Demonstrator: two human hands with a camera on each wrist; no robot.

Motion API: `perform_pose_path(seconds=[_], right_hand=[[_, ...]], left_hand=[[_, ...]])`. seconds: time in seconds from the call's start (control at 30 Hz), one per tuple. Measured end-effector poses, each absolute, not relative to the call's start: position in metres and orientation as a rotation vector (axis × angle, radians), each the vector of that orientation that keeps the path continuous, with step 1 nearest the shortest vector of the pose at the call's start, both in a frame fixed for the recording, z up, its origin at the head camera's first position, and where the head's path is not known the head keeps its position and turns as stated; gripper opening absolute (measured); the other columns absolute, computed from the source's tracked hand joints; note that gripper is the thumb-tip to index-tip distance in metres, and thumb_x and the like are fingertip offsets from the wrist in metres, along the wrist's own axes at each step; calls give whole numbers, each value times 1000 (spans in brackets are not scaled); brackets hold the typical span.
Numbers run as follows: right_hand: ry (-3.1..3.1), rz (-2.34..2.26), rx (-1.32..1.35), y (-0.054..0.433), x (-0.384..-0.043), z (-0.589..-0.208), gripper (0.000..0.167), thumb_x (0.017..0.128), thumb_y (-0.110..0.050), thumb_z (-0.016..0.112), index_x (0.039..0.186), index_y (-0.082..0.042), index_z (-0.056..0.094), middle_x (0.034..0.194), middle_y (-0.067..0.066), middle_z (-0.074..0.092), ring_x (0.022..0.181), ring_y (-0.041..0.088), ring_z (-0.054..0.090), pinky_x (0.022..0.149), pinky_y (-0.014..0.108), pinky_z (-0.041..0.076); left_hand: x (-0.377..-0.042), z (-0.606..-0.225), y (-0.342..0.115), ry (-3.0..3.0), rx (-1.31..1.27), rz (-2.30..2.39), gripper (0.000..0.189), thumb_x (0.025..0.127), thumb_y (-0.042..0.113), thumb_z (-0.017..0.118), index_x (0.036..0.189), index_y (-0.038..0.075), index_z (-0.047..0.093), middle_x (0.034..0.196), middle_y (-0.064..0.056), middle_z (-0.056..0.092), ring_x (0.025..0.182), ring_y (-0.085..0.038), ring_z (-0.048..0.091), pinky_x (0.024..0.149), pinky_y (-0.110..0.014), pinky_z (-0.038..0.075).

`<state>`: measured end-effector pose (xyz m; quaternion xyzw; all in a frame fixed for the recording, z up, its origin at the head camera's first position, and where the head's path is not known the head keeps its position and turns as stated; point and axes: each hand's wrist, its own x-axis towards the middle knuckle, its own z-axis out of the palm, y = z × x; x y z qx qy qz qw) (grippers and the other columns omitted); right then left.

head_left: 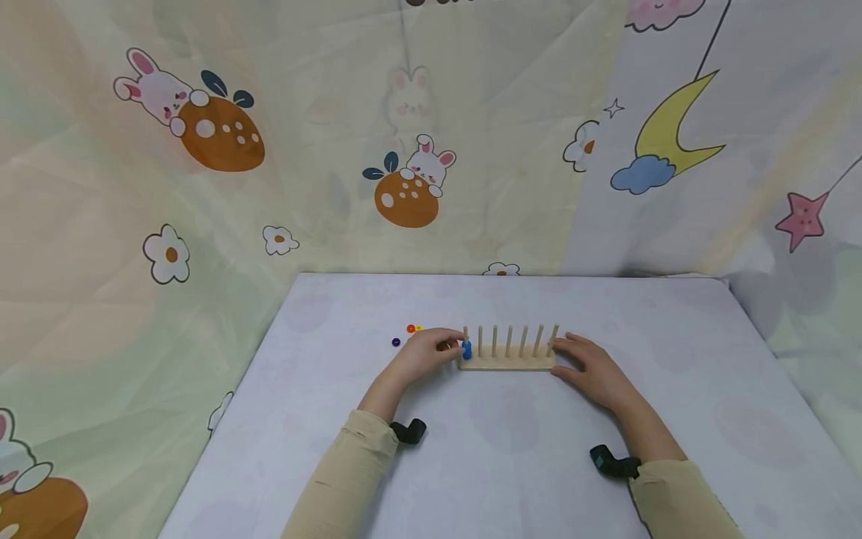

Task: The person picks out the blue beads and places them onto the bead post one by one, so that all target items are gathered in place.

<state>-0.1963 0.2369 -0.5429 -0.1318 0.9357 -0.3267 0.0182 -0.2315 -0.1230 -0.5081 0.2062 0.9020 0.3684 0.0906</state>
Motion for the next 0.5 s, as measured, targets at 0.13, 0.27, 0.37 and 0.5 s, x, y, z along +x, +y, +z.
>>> perform_pose_path(seconds=[0.13, 0.27, 0.37, 0.5], right_hand=[[2913, -1010, -410, 237, -197, -544, 60, 90, -41, 71, 139, -11, 55, 151, 26, 40, 141, 49, 32, 109, 68, 26], [2925, -1006, -421, 238, -198, -544, 59, 90, -41, 71, 139, -12, 55, 151, 25, 40, 141, 49, 32, 109, 67, 27], [2923, -1008, -418, 238, -198, -544, 60, 90, -42, 71, 139, -12, 55, 151, 25, 40, 140, 49, 32, 109, 68, 27], [2903, -1009, -400, 238, -197, -544, 62, 90, -46, 69, 140, -13, 54, 153, 25, 38, 141, 49, 31, 109, 68, 26]], left_hand=[[-230, -510, -126, 2689, 623, 1128, 31, 95, 33, 66, 125, 26, 68, 98, 10, 66, 89, -8, 58, 80, -26, 50], [-226, -512, -132, 2722, 595, 1163, 26, 95, 33, 66, 120, 26, 70, 96, 10, 66, 88, -8, 58, 80, -27, 50], [-222, -514, -139, 2745, 550, 1173, 25, 95, 36, 66, 118, 27, 70, 97, 11, 66, 89, -9, 58, 80, -29, 49], [-218, -519, -149, 2761, 490, 1180, 25, 95, 36, 66, 118, 26, 70, 99, 11, 66, 89, -10, 59, 80, -32, 49]])
